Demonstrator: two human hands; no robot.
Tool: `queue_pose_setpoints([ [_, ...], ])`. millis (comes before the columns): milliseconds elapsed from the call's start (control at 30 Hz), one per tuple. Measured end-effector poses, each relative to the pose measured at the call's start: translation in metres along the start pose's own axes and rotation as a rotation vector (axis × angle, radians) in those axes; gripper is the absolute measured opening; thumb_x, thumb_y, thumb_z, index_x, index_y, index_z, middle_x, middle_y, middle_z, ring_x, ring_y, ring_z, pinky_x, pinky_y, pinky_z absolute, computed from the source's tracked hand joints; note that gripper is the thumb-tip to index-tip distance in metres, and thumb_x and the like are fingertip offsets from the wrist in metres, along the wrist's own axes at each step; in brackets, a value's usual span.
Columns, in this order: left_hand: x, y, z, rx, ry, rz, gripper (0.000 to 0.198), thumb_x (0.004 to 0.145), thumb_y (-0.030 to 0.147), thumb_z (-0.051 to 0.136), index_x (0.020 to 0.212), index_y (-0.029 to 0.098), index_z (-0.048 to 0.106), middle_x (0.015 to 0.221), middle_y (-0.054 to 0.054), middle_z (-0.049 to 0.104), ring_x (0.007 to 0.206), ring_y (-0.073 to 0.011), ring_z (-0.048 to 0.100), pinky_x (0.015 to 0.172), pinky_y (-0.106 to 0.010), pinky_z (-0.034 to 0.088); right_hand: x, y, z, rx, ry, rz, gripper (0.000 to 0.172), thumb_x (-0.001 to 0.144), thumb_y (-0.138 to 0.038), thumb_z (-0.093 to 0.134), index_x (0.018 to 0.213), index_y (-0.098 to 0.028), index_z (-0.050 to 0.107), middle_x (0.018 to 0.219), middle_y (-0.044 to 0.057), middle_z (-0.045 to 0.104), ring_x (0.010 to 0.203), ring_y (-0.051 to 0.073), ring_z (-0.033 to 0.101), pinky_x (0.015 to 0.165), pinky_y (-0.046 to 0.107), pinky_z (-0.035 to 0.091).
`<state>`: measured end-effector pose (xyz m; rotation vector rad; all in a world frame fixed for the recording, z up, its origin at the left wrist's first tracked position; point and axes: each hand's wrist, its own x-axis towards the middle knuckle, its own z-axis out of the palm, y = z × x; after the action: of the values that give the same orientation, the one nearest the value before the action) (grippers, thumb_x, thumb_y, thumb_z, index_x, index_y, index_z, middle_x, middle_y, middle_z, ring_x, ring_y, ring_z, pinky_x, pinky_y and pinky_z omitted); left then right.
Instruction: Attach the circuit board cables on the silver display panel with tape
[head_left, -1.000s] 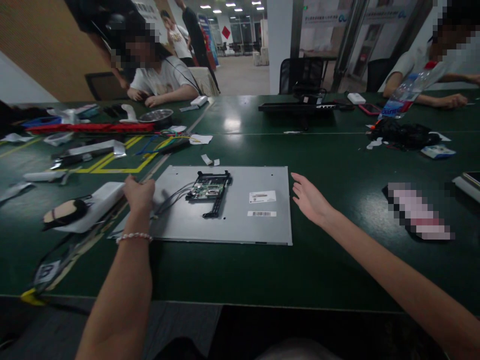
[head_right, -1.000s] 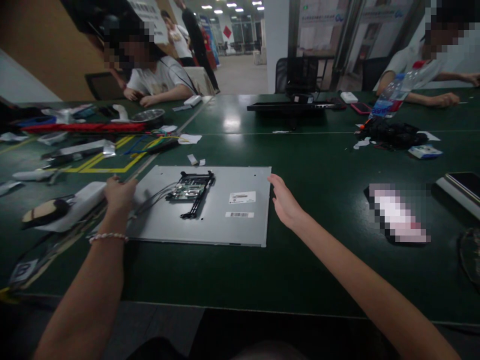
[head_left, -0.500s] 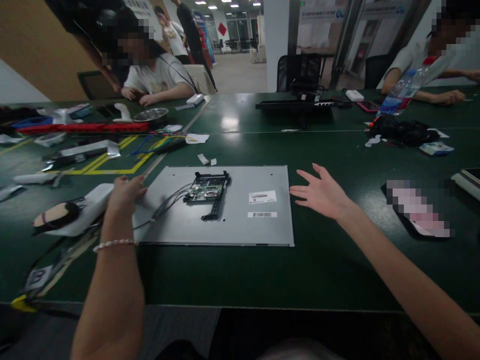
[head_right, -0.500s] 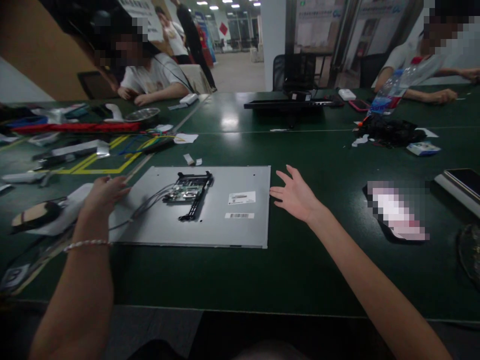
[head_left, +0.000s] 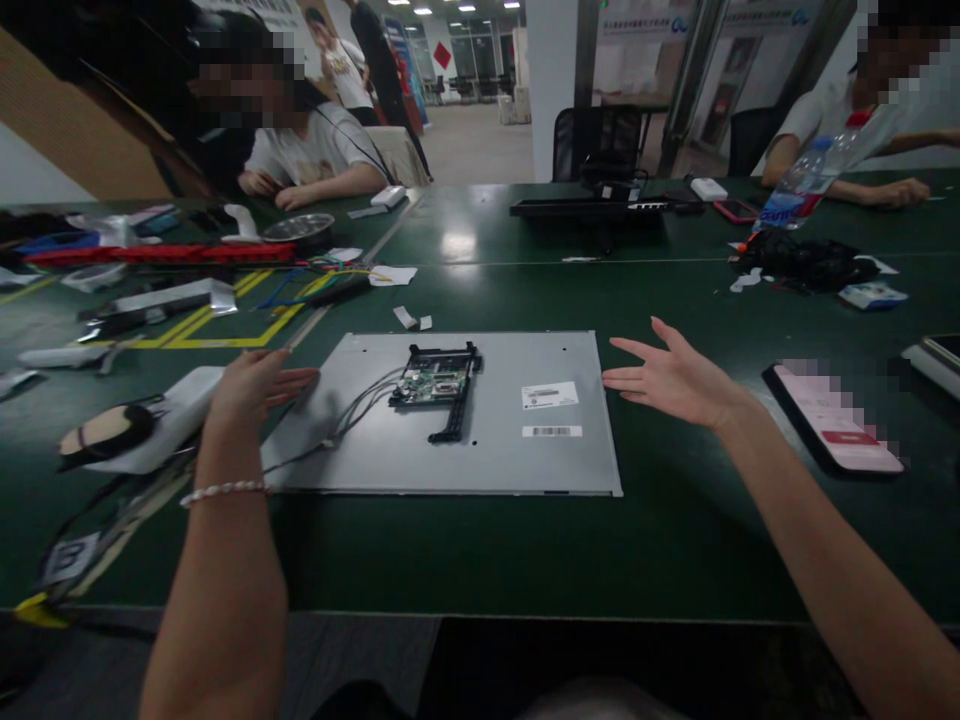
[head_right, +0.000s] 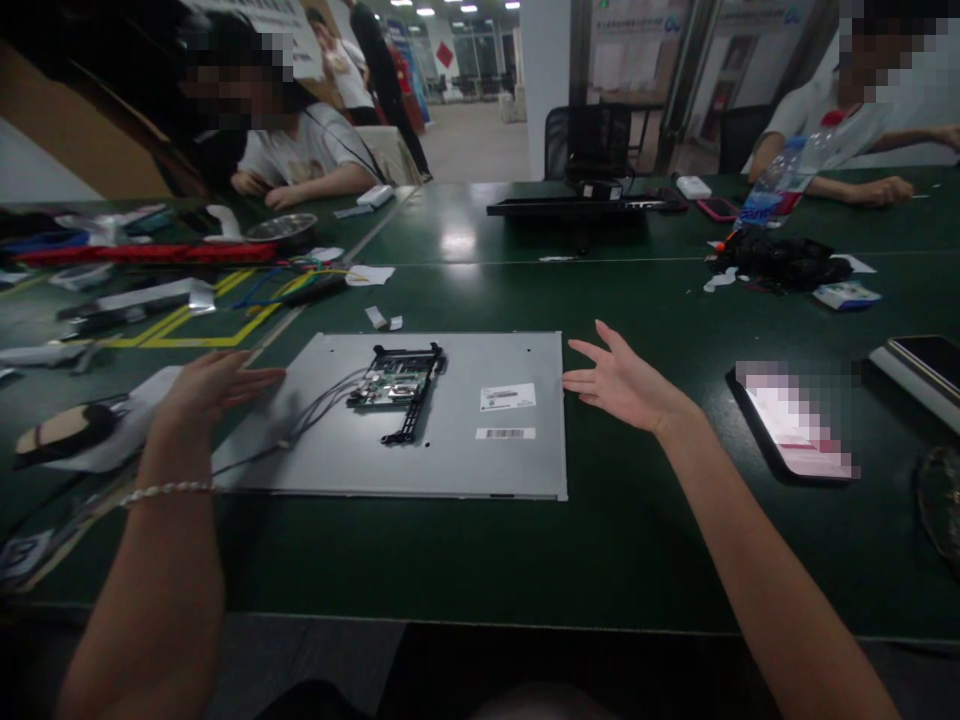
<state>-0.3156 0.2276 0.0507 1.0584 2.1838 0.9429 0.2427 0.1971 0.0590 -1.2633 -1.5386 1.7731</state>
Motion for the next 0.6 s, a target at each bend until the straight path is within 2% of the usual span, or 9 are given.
queue_pose_setpoints([
  [133,-0.001,0.003,0.005,-0.074,-0.005,-0.041,0.042,0.098,0.034,0.045,0.134,0.012,0.038,0.08,-0.004,0.068,0.078,-0.0143,0.067,0.075,-0.029,0.053,-0.001,0.005,-0.011,0.008,0.024,-0.002,0.089,0.087,-0.071,0.002,0.155,-0.013,0.003,0.14,0.019,0.054,0.127,0.028,0.053,0.104,0.05,0.04],
  [333,-0.005,0.01,0.014,-0.107,-0.079,-0.063,0.051,0.096,0.032,0.05,0.139,0.011,0.034,0.075,-0.007,0.069,0.074,-0.018,0.069,0.073,-0.034,0.057,-0.011,0.013,-0.021,0.132,0.048,0.022,0.084,0.09,-0.067,0.026,0.155,-0.021,0.002,0.14,0.018,0.053,0.132,0.027,0.049,0.107,0.053,0.037],
  [600,-0.012,0.019,0.03,-0.077,-0.151,-0.006,0.058,0.093,0.029,0.055,0.143,0.009,0.031,0.075,-0.008,0.071,0.077,-0.0231,0.07,0.071,-0.039,0.057,-0.025,0.033,-0.026,0.048,0.307,-0.004,0.086,0.087,-0.06,0.047,0.155,-0.031,0.003,0.149,0.014,0.043,0.13,0.029,0.05,0.11,0.051,0.037],
])
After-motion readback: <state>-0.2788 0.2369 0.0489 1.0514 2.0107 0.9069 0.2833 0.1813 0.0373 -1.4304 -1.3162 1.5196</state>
